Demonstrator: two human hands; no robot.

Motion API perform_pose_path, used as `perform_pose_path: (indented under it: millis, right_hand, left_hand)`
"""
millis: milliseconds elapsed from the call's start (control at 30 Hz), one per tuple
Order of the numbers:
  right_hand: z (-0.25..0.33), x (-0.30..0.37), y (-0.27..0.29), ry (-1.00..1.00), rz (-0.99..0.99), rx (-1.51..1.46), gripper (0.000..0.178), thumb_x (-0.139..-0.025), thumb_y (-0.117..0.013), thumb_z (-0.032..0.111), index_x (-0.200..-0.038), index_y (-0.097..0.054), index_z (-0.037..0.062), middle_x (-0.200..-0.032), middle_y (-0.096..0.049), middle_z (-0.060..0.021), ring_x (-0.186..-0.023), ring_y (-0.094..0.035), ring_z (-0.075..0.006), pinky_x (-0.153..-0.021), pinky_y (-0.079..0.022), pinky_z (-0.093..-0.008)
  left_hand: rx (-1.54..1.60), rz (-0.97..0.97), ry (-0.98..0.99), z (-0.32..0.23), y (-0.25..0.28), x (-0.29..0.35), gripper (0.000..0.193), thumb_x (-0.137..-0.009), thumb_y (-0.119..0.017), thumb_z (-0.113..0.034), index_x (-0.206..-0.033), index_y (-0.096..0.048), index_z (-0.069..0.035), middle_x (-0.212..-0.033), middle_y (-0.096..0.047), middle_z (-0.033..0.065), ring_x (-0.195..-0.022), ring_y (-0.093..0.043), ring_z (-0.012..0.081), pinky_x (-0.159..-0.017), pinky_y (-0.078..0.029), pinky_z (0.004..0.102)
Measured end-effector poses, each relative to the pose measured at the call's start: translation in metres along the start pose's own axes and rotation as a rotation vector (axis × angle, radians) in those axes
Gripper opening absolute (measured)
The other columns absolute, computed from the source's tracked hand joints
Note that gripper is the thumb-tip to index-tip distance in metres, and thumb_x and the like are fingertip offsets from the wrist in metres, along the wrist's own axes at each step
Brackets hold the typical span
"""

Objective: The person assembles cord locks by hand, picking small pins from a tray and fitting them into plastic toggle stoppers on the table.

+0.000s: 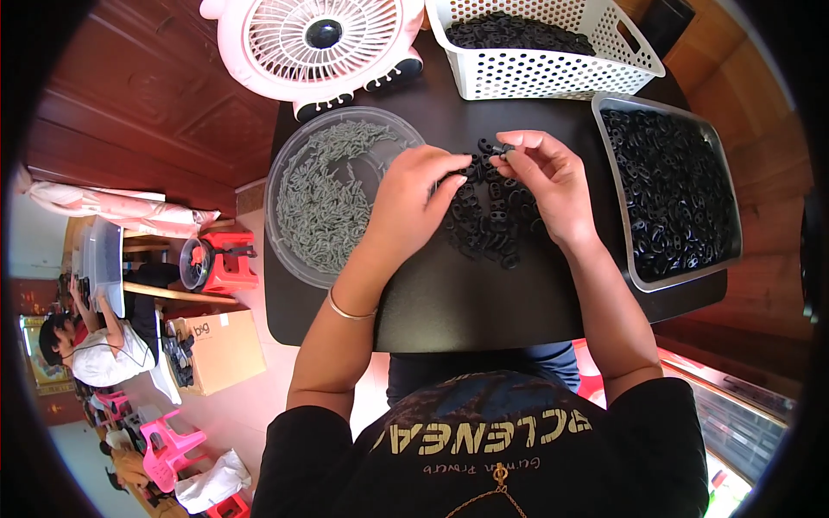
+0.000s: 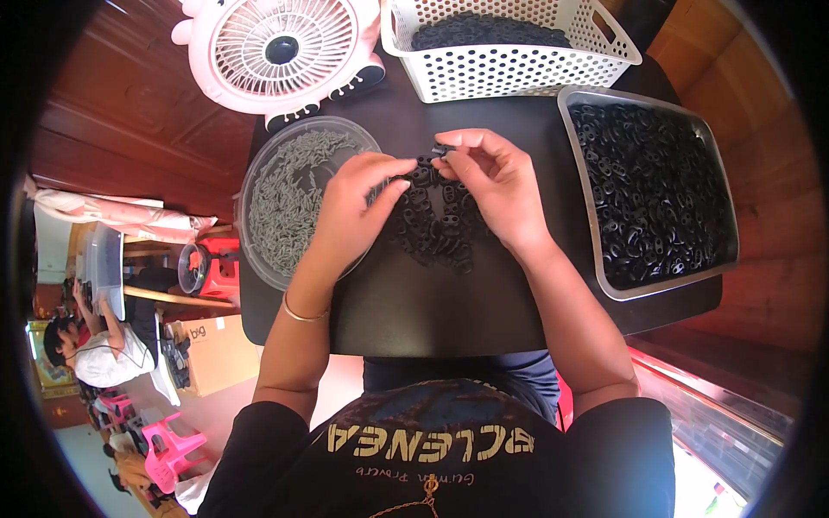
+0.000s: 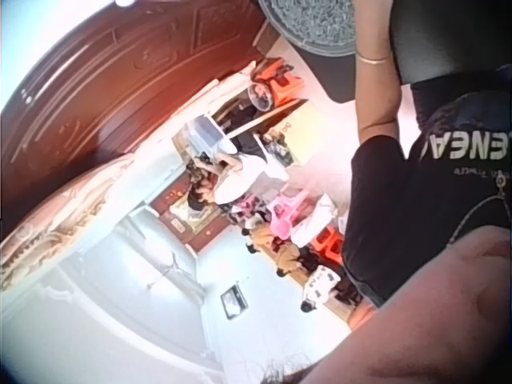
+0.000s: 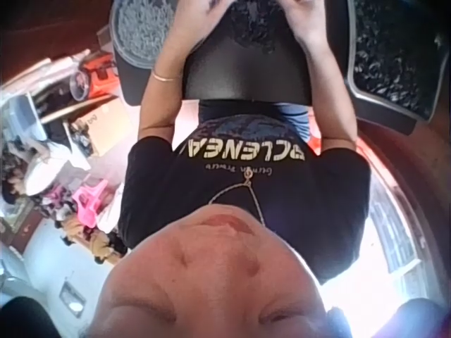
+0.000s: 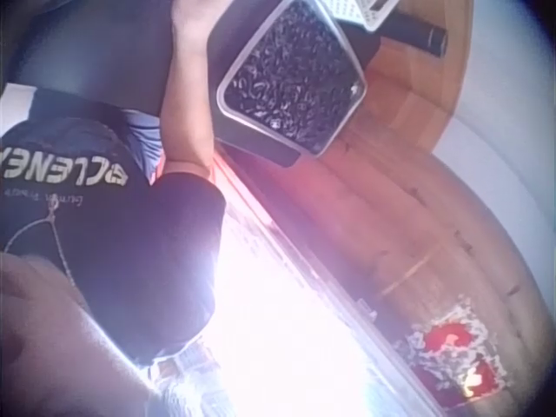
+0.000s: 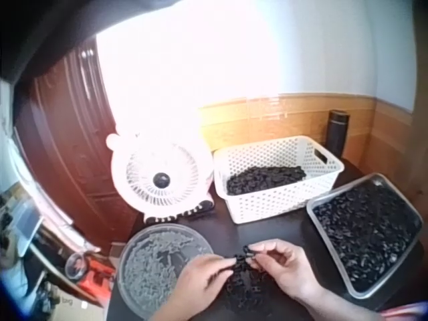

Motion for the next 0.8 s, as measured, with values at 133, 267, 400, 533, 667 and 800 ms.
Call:
perform_pose_path:
  millis: [133, 267, 400, 533, 667, 800]
  right_hand:
    - [0.0, -0.003, 0.007, 0.009, -0.08, 0.013, 0.016, -0.086, -0.05, -0.001, -0.1, -0.057, -0.0022, -0.096, -0.058, -0.0058, -0.083, -0.059, -0.0123, -0.078, -0.048, -0.0223]
    - [-0.001, -0.004, 0.008, 0.022, -0.085, 0.023, 0.016, -0.086, -0.05, 0.0, -0.1, -0.057, -0.0018, -0.094, -0.058, -0.0049, -0.083, -0.058, -0.0109, -0.078, -0.047, -0.0219]
    - [-0.003, -0.004, 0.008, 0.003, -0.082, 0.04, 0.016, -0.086, -0.049, 0.0, -0.1, -0.058, -0.0012, -0.093, -0.058, -0.004, -0.082, -0.057, -0.0098, -0.077, -0.046, -0.0212]
    - [-0.004, -0.005, 0.008, 0.015, -0.072, 0.054, 0.017, -0.086, -0.049, 0.0, -0.101, -0.058, -0.0012, -0.092, -0.058, -0.0039, -0.082, -0.058, -0.01, -0.076, -0.046, -0.0214]
    - [-0.004, -0.005, 0.01, -0.011, -0.062, 0.061, 0.017, -0.086, -0.049, 0.001, -0.1, -0.057, -0.0014, -0.092, -0.058, -0.0041, -0.081, -0.058, -0.0106, -0.075, -0.047, -0.0217]
    - [-0.001, -0.003, 0.008, -0.04, -0.046, 0.085, 0.017, -0.087, -0.049, 0.003, -0.101, -0.057, -0.0015, -0.092, -0.058, -0.0041, -0.08, -0.058, -0.0108, -0.074, -0.047, -0.0221]
  left_hand:
    - [-0.464, 0.174, -0.264, 0.002, -0.011, 0.006, 0.024, -0.071, -0.061, -0.001, -0.096, -0.06, -0.001, -0.089, -0.054, 0.0092, -0.082, -0.052, 0.0275, -0.074, -0.042, 0.0366]
    - [-0.591, 0.1, -0.278, -0.002, -0.014, 0.005, 0.029, -0.071, -0.061, -0.002, -0.1, -0.057, -0.001, -0.089, -0.054, 0.0094, -0.081, -0.053, 0.0267, -0.073, -0.043, 0.0355]
    - [-0.581, 0.034, -0.338, 0.0, -0.021, -0.003, 0.029, -0.07, -0.062, -0.002, -0.098, -0.058, -0.001, -0.088, -0.054, 0.0094, -0.08, -0.053, 0.0261, -0.071, -0.043, 0.0363]
    - [-0.693, 0.074, -0.318, 0.008, -0.026, -0.001, 0.021, -0.069, -0.062, -0.007, -0.089, -0.061, -0.003, -0.085, -0.054, 0.005, -0.081, -0.053, 0.0225, -0.07, -0.042, 0.0346]
    - [-0.653, 0.088, -0.284, 0.01, -0.025, 0.0, 0.013, -0.069, -0.062, -0.004, -0.082, -0.061, -0.002, -0.079, -0.055, 0.0064, -0.073, -0.054, 0.0236, -0.066, -0.044, 0.0333]
    - [-0.397, 0.051, -0.115, 0.002, -0.019, 0.001, 0.011, -0.077, -0.059, -0.002, -0.087, -0.062, -0.001, -0.079, -0.058, 0.0057, -0.067, -0.058, 0.0192, -0.062, -0.046, 0.0268]
Point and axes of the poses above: each hand's wrist, its own x-axis away from the middle knuckle, its own y-axis out of the back of the hand, z = x × y, the point moved 2 cm from there along -x, towards the middle knuckle
